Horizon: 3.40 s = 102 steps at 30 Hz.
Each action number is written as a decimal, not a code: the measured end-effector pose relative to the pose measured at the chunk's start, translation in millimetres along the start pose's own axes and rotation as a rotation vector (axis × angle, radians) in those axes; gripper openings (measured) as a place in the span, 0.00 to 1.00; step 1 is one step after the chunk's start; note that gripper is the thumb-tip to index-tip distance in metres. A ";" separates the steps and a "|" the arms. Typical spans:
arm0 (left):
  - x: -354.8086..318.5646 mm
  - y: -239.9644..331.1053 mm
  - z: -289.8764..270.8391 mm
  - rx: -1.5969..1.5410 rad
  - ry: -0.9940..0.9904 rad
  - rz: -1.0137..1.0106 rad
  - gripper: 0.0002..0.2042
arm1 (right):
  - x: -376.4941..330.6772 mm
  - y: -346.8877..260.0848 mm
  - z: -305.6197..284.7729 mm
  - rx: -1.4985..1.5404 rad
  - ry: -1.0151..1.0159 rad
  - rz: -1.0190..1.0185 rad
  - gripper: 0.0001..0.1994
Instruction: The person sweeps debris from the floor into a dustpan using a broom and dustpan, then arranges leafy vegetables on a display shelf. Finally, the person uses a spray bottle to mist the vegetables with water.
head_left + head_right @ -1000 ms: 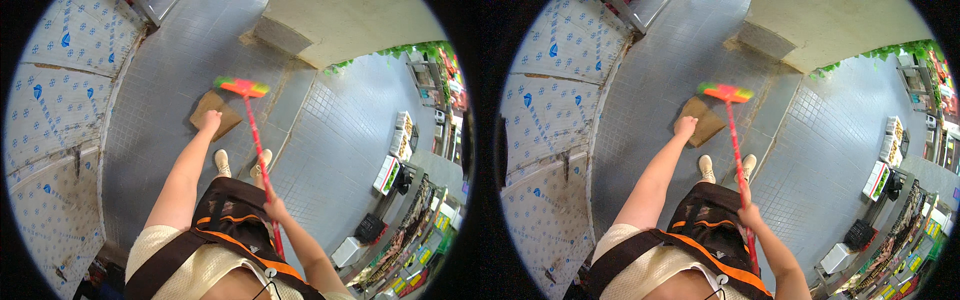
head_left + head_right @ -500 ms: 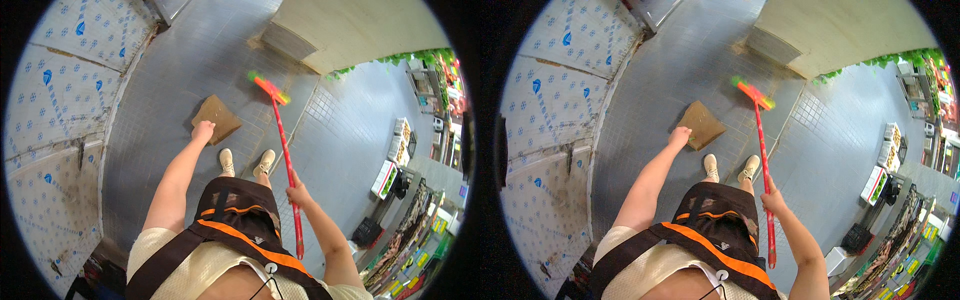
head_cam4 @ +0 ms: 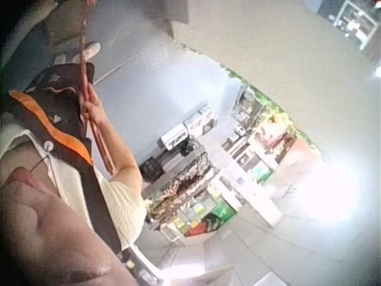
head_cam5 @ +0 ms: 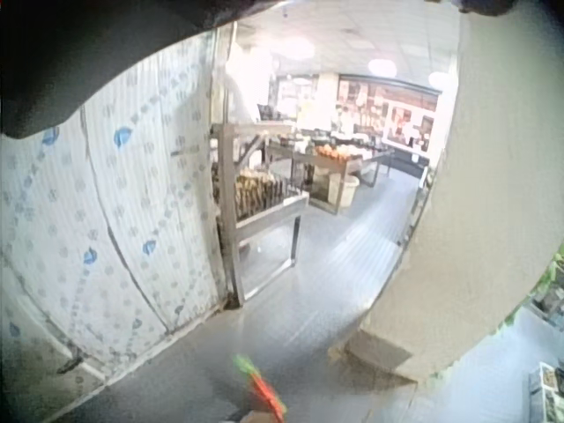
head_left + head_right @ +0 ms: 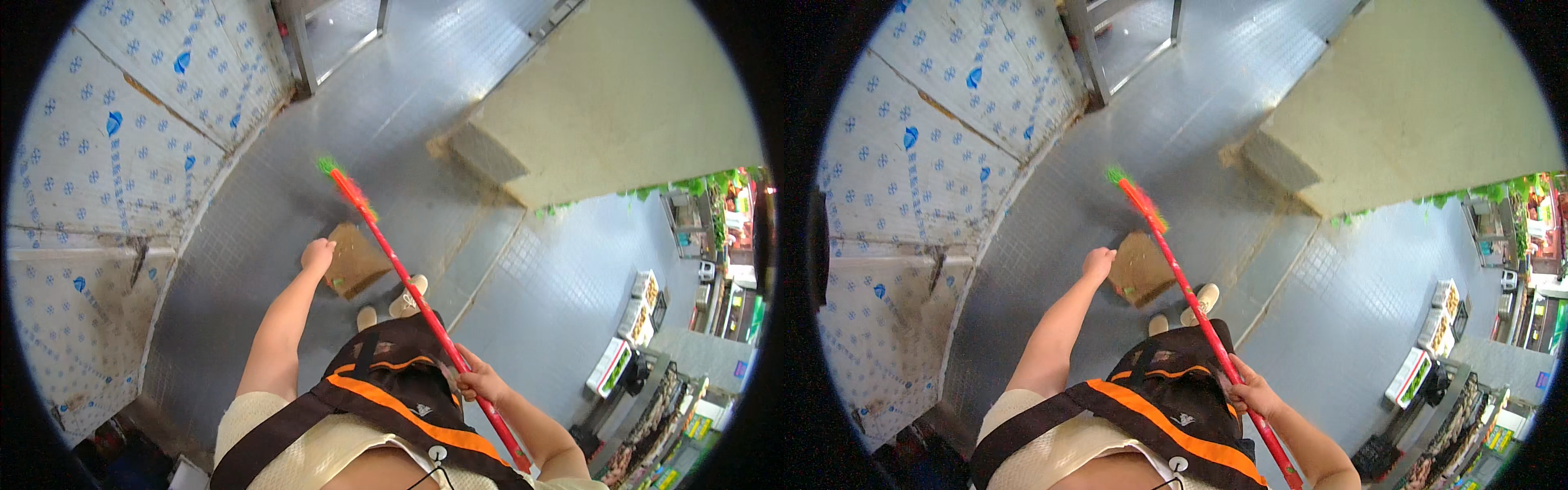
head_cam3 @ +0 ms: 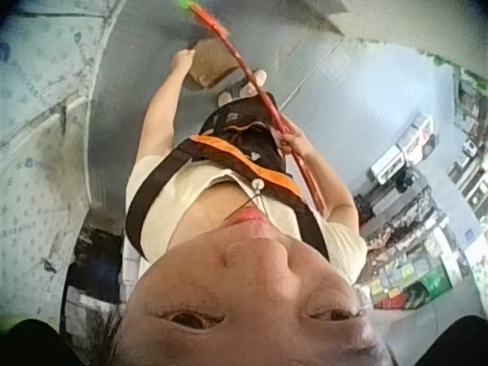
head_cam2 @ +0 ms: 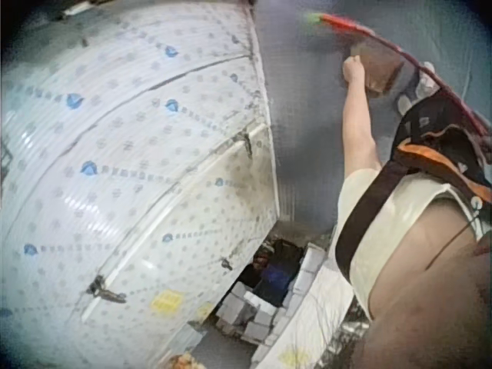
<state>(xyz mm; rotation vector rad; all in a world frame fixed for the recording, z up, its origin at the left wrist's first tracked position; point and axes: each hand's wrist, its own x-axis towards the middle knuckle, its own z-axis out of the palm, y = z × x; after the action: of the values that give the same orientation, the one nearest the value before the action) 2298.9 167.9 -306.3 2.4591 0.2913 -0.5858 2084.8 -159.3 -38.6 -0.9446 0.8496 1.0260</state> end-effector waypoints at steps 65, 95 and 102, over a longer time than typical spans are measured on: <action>1129.9 844.3 -279.0 -0.776 -0.009 -0.126 0.19 | 340.8 -1503.3 -316.9 -1.382 0.683 -0.349 0.30; 1390.2 769.8 -379.5 -1.163 1.009 -0.994 0.19 | 806.2 -2052.7 323.2 -1.562 -0.228 -0.684 0.24; 1449.6 729.4 -391.8 -1.127 0.971 -1.166 0.19 | 974.8 -2149.4 479.8 -1.573 -0.189 -0.713 0.23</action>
<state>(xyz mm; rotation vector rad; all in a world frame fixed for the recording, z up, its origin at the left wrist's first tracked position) 3949.3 -80.8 -341.6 1.0712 1.8553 0.3969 4469.4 99.6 -255.2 -2.1654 -0.6829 0.9913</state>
